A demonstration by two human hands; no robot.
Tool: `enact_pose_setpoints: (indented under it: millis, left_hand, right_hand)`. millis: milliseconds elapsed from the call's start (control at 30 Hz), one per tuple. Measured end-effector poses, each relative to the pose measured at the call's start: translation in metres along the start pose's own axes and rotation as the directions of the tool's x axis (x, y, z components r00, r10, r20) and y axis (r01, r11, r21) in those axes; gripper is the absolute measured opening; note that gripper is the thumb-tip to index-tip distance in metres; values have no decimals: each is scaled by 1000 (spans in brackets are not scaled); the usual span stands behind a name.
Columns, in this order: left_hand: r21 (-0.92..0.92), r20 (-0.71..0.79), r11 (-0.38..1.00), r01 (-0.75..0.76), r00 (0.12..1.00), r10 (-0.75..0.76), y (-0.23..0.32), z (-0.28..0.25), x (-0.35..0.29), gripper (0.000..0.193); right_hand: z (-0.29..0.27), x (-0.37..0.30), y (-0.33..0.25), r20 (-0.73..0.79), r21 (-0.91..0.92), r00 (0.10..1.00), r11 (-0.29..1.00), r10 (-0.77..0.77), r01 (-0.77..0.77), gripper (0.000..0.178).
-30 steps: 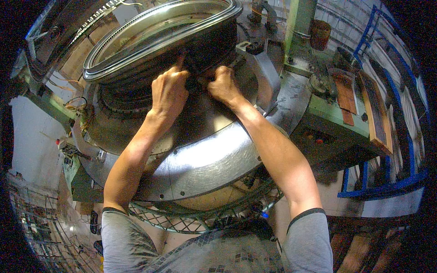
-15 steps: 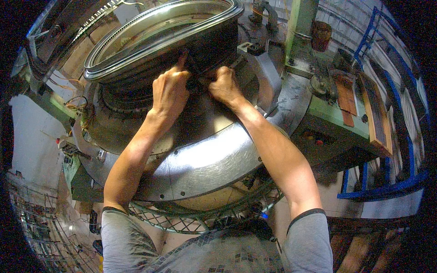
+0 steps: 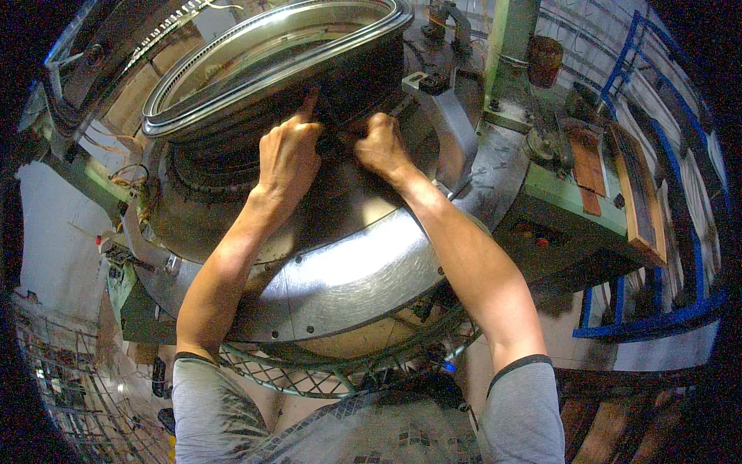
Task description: The person repeatedly picks up small rectangular metal pieces and inserts them into slots around the rim of a large circular metal component. They adjust each piece by hand to fit it into place, then retrieve additional pieces from a nearby tray and continue the process.
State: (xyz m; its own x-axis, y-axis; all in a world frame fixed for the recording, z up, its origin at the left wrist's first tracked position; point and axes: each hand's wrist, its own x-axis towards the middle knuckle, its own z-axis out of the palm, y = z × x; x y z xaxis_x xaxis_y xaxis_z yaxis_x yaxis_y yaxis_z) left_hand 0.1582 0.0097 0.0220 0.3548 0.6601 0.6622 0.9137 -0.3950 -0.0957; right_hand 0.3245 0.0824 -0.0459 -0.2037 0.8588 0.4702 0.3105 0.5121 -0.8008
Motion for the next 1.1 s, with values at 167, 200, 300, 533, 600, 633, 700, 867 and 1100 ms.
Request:
enact_pose_setpoints:
  millis: [167,200,300,533,600,633,700,867,1100]
  left_hand:
    - [14,36,1000,7,999,-8,-1,0,0,15]
    - [12,52,1000,18,998,-18,-1,1,0,15]
    - [2,41,1000,12,999,-12,-3,3,1,18]
    - [-31,12,999,12,1000,-12,-3,5,1,20]
    - [-31,44,999,30,999,-29,-3,4,0,25]
    - [-24,76,998,56,996,-54,-2,4,0,31]
    - [-22,74,999,45,996,-43,-3,4,0,31]
    - [-17,2,999,-40,999,40,-5,6,0,24]
    - [-10,50,1000,-23,998,23,-6,6,1,31]
  right_hand:
    - [0,-1,-1,11,29,1000,999,12,-12,19]
    - [0,-1,-1,6,36,1000,999,-8,8,19]
    - [0,0,1,11,17,1000,999,-29,29,18]
    - [-1,-1,0,-22,-21,998,998,-53,53,19]
    - [-2,-1,-3,-16,-14,999,999,-50,50,19]
    - [-2,-1,-4,-13,-11,999,999,-48,48,19]
    - [-2,-2,-5,-25,-14,998,998,-56,56,18]
    - [-2,-1,-4,-25,1,999,999,-36,36,18]
    - [0,0,-1,-23,14,999,999,-40,40,19]
